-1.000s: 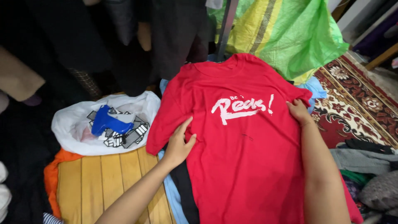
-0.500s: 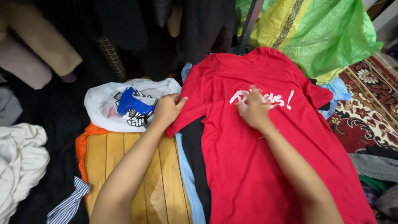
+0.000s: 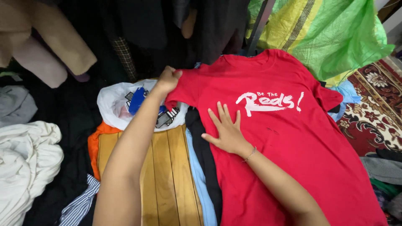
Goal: The person folds a black t-shirt on a wooden surface, smoothing it out and folding the sleeves and bottom. They then pick up a red t-shirt, smooth it out, and fold it on top of the black one.
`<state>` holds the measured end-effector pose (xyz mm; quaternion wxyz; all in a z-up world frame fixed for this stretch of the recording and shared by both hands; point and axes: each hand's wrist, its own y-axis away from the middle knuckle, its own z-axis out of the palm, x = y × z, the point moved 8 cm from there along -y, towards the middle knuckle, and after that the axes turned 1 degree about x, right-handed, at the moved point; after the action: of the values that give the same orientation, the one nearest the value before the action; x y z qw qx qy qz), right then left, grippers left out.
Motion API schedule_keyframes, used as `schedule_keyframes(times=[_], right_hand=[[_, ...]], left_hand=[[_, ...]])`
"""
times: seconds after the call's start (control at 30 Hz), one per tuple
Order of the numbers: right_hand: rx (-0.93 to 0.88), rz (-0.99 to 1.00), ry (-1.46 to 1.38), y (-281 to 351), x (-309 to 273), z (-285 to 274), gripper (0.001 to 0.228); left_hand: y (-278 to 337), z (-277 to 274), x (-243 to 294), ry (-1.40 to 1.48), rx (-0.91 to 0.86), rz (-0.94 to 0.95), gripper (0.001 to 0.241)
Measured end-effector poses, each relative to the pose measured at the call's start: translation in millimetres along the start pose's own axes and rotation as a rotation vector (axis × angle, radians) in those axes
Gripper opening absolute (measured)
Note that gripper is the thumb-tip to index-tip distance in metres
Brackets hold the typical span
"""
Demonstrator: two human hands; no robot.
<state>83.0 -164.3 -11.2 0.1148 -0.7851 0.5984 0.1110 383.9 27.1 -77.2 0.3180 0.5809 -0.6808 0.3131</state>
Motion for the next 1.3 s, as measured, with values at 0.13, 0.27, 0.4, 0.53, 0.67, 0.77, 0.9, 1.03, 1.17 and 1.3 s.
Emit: schedule_keyframes(times=[0.13,0.27,0.4,0.53,0.67,0.77,0.9,1.03,1.17,1.3], right_hand=[[-0.05,0.026,0.043,-5.3,-0.4,17.2,0.103],[-0.032,0.015,0.045,-5.0,3.0,22.2,0.093],[-0.017,-0.006,0.048,-5.5,4.1,24.5,0.088],[-0.014,-0.01,0.04,-5.0,5.1,26.7,0.088],[0.005,-0.01,0.013,-6.6,6.8,26.4,0.089],[0.039,-0.009,-0.057,-5.4,14.6,27.4,0.087],[0.173,-0.08,-0.152,-3.7,29.0,30.0,0.064],[0.081,0.035,-0.152,-14.0,75.6,89.1,0.063],[0.423,-0.097,-0.184,-10.3,70.8,63.9,0.03],[0.493,-0.092,-0.379,-1.7,52.9,33.6,0.015]], left_hand=[[27.1,-35.1,22.7,0.457,-0.218,-0.173,0.065],[80.2,-76.0,59.8,0.351,-0.479,-0.264,0.05],[65.2,-103.6,35.6,0.374,-0.432,-0.232,0.041],[79.6,-115.0,74.4,0.498,-0.285,-0.203,0.043],[67.9,-66.2,124.7,0.321,-0.135,0.085,0.045],[73.8,21.7,171.9,0.008,-0.125,0.17,0.047],[112.8,138.7,269.8,0.728,-0.568,0.452,0.08],[107.1,177.9,263.3,0.903,-0.718,0.381,0.081],[-6.8,169.9,149.5,0.409,0.005,0.428,0.044],[-0.9,137.0,100.6,-0.126,-0.031,0.203,0.05]])
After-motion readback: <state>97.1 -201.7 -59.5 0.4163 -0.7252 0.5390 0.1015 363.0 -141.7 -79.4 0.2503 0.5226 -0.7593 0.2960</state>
